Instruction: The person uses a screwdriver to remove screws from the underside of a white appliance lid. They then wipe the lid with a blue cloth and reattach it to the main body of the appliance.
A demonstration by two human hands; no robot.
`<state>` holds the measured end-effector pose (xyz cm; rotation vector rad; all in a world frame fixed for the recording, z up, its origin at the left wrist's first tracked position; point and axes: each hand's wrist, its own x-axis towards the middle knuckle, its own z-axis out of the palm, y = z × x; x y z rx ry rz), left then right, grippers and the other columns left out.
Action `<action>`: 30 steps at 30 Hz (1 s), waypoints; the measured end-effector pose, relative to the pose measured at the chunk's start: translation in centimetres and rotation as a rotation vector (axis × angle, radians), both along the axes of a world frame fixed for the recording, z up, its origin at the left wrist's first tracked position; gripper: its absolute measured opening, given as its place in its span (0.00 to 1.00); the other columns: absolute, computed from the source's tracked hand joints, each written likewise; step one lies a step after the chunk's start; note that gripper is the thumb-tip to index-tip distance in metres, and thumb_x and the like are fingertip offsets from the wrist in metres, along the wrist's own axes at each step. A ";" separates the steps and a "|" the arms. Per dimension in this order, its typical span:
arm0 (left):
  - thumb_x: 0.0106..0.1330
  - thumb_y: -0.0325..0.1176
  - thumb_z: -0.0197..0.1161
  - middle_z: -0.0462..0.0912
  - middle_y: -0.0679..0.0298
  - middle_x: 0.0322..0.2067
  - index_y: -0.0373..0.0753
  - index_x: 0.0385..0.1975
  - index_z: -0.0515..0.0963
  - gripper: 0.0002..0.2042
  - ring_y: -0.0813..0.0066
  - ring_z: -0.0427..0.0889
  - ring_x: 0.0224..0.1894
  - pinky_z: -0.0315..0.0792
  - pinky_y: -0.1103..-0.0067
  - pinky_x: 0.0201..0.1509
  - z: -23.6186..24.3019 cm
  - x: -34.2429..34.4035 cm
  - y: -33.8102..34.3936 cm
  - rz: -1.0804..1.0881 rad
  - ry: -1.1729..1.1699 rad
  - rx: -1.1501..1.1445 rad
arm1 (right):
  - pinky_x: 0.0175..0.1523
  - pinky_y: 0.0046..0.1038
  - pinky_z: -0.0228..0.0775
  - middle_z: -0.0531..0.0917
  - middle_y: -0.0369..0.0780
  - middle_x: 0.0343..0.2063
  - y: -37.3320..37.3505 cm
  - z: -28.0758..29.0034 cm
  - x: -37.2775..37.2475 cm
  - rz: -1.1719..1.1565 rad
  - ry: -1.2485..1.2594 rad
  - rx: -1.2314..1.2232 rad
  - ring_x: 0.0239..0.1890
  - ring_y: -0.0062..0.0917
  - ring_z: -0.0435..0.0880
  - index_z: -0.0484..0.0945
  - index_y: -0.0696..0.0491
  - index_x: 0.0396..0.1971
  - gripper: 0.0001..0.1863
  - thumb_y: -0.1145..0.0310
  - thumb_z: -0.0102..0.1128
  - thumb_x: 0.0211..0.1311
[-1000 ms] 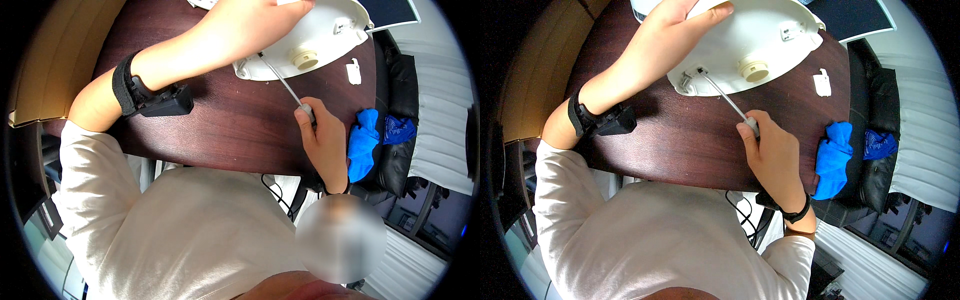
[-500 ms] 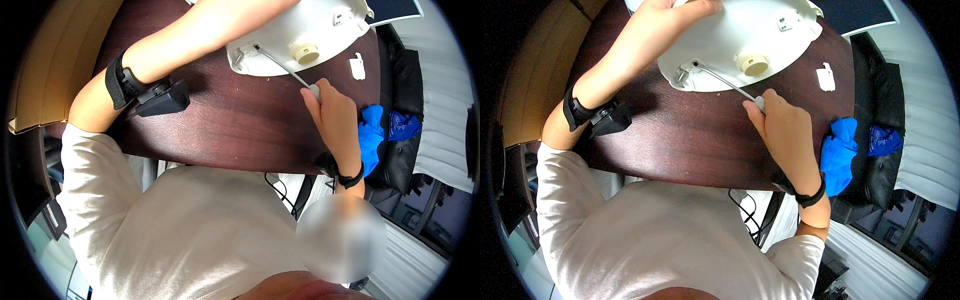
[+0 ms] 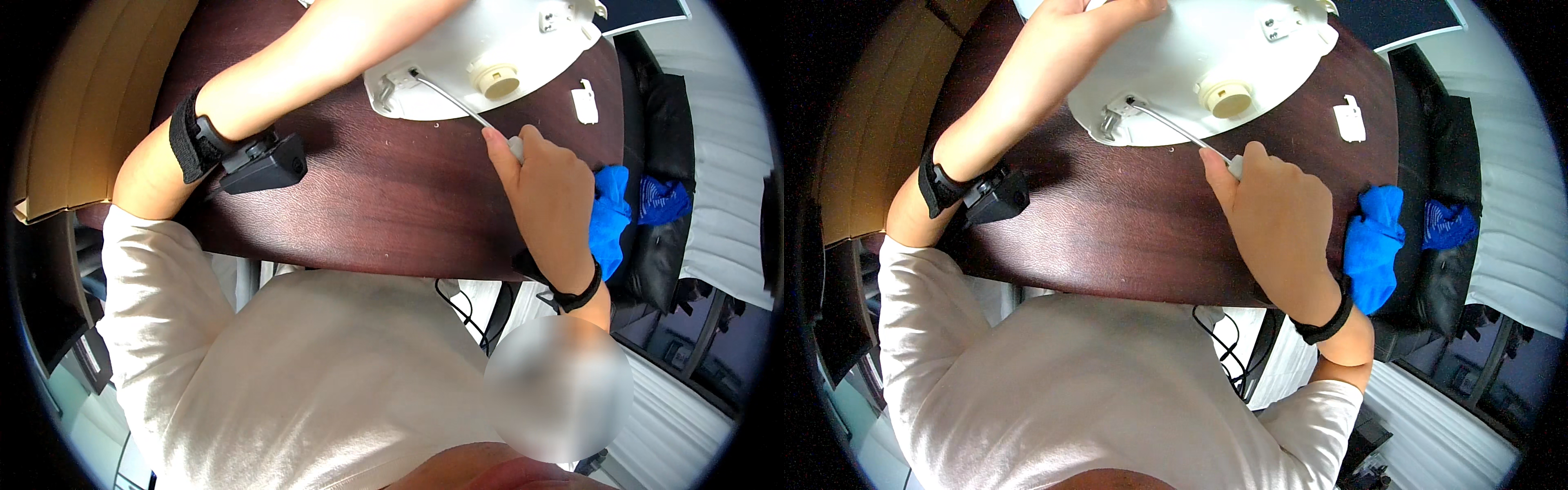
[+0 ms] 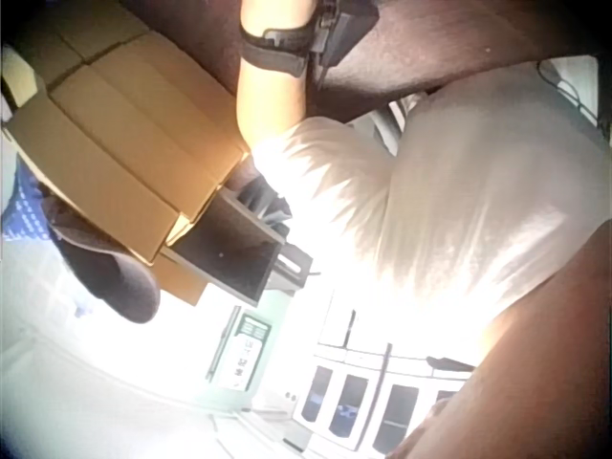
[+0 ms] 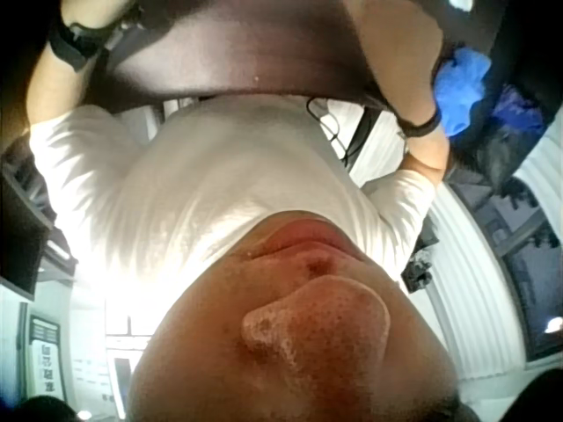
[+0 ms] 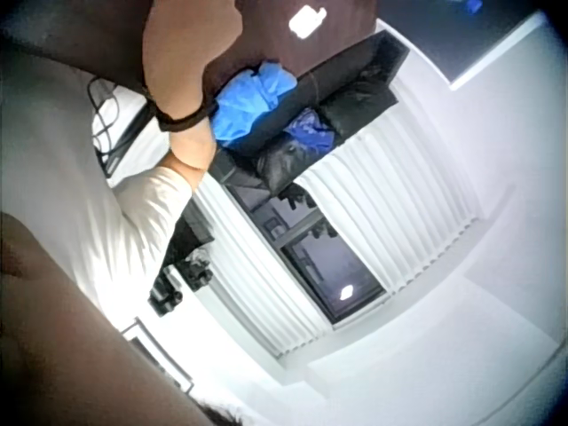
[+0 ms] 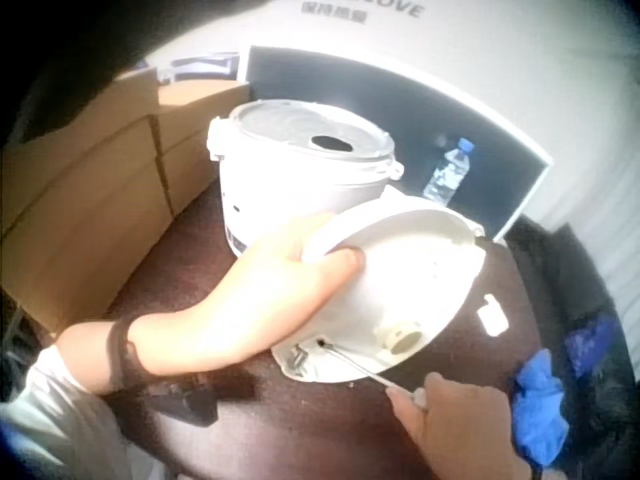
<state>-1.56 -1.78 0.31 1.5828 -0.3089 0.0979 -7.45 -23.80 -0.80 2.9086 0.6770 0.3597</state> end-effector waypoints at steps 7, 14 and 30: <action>0.65 0.30 0.52 0.82 0.56 0.39 0.27 0.49 0.75 0.16 0.72 0.79 0.42 0.73 0.77 0.50 -0.1 0.2 -0.2 0.034 0.003 -0.026 | 0.15 0.28 0.66 0.73 0.39 0.07 0.4 -0.4 -0.6 -0.003 -0.050 -0.004 0.10 0.31 0.77 0.69 0.50 0.11 0.28 0.46 0.57 0.64; 0.64 0.28 0.53 0.83 0.57 0.38 0.27 0.48 0.76 0.15 0.73 0.80 0.42 0.74 0.77 0.48 0.1 -0.2 -0.5 0.073 0.053 -0.024 | 0.15 0.31 0.65 0.71 0.43 0.06 -0.1 -1.4 -0.5 0.020 0.055 0.154 0.10 0.34 0.75 0.68 0.51 0.10 0.28 0.48 0.57 0.65; 0.64 0.30 0.53 0.83 0.56 0.38 0.27 0.48 0.76 0.16 0.71 0.80 0.41 0.73 0.76 0.49 -0.3 -0.1 -0.3 0.069 -0.007 0.017 | 0.26 0.40 0.67 0.75 0.51 0.15 -1.1 -2.5 0.6 0.023 0.316 0.362 0.20 0.47 0.78 0.72 0.59 0.13 0.29 0.50 0.54 0.67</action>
